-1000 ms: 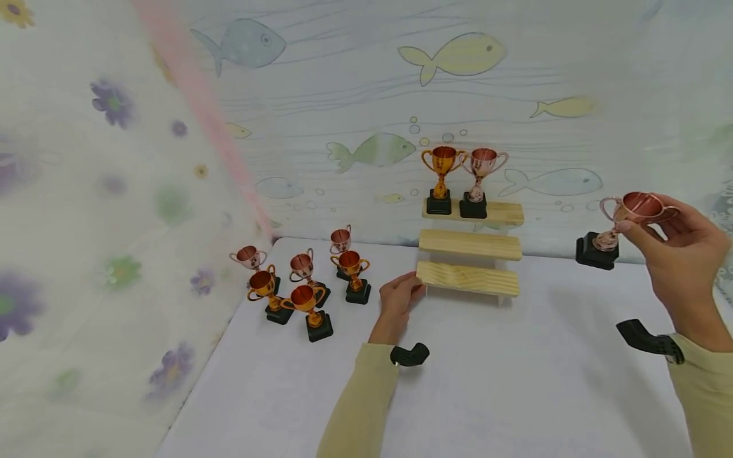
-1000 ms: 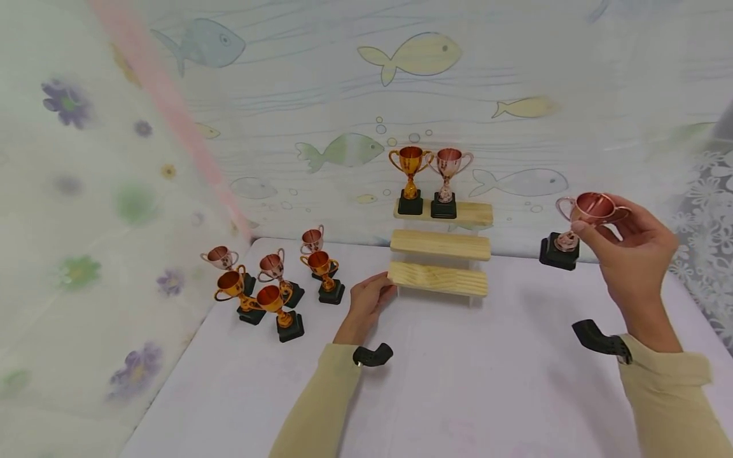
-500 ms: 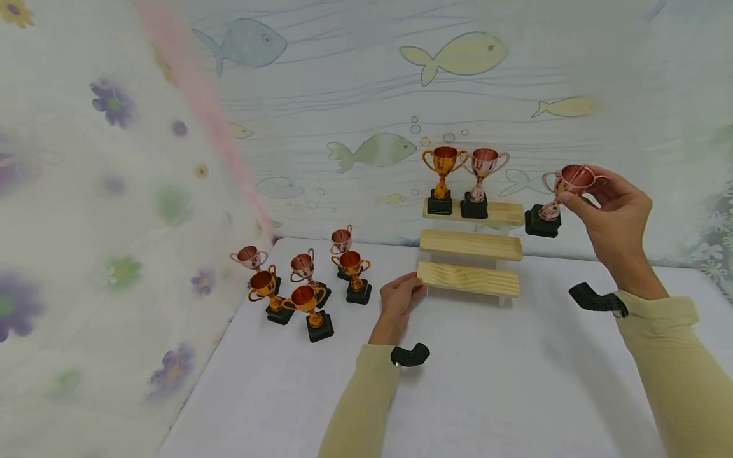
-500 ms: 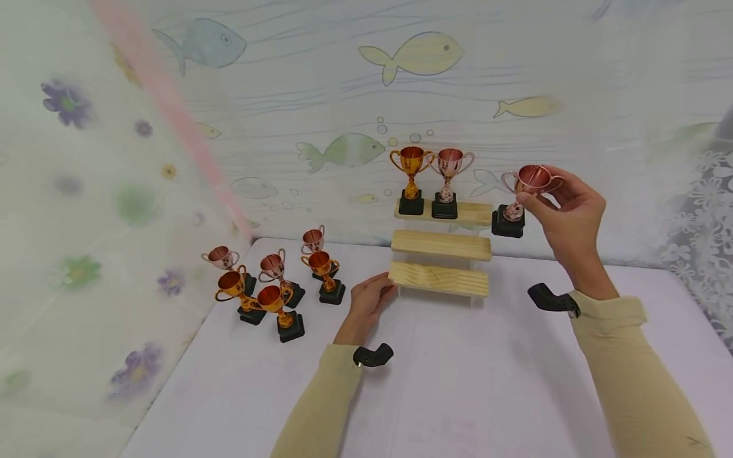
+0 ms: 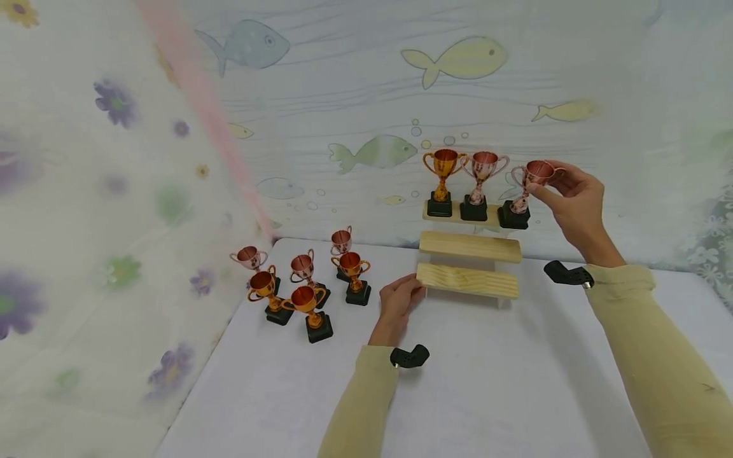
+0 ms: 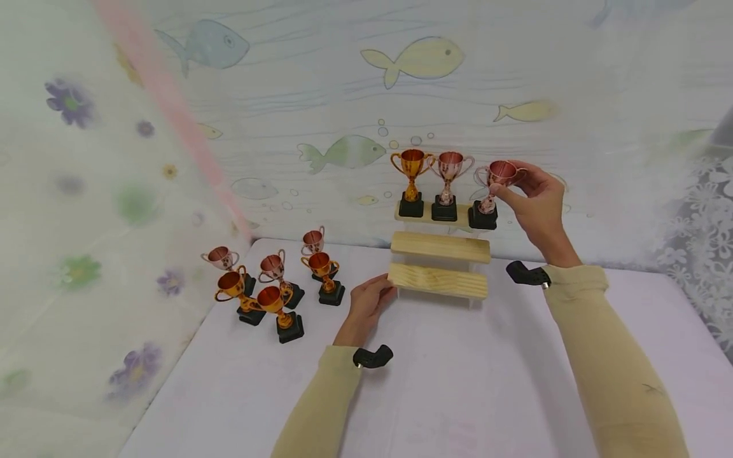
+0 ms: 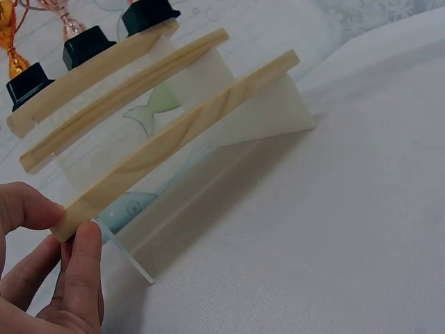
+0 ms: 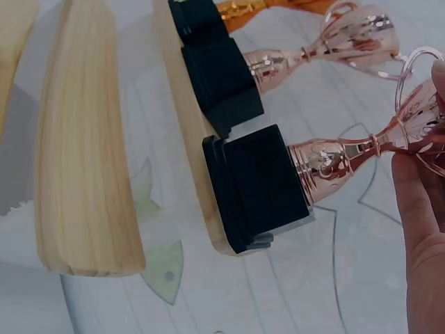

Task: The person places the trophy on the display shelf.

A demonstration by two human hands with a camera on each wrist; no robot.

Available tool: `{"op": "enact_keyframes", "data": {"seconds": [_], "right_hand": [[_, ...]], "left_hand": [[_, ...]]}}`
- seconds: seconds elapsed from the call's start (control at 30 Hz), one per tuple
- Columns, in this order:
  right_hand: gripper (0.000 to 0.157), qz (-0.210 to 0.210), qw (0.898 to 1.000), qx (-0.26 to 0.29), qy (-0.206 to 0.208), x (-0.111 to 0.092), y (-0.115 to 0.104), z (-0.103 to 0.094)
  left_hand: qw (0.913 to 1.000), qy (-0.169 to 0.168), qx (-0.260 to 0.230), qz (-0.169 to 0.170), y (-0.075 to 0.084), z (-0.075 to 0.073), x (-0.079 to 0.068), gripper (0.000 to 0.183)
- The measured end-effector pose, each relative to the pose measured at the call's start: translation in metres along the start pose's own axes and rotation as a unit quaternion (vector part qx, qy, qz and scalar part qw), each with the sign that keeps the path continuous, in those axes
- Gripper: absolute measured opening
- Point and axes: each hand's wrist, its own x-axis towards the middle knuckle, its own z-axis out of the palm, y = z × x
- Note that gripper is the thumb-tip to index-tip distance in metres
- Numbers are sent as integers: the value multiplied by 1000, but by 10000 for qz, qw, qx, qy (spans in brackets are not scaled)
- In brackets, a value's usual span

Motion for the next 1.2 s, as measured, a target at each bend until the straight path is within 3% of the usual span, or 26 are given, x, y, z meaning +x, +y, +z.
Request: {"op": "enact_keyframes", "data": {"seconds": [0.5,1.2], "right_hand": [[37,4,9972,-745,-12,13,11,14],[40,-37,9958,-909,26,16,14,21]], "left_hand": [[10000,2,-51,-74,1,-2,-1,29],[9999,-57,-85,-4,2,-1,-5,29]]}}
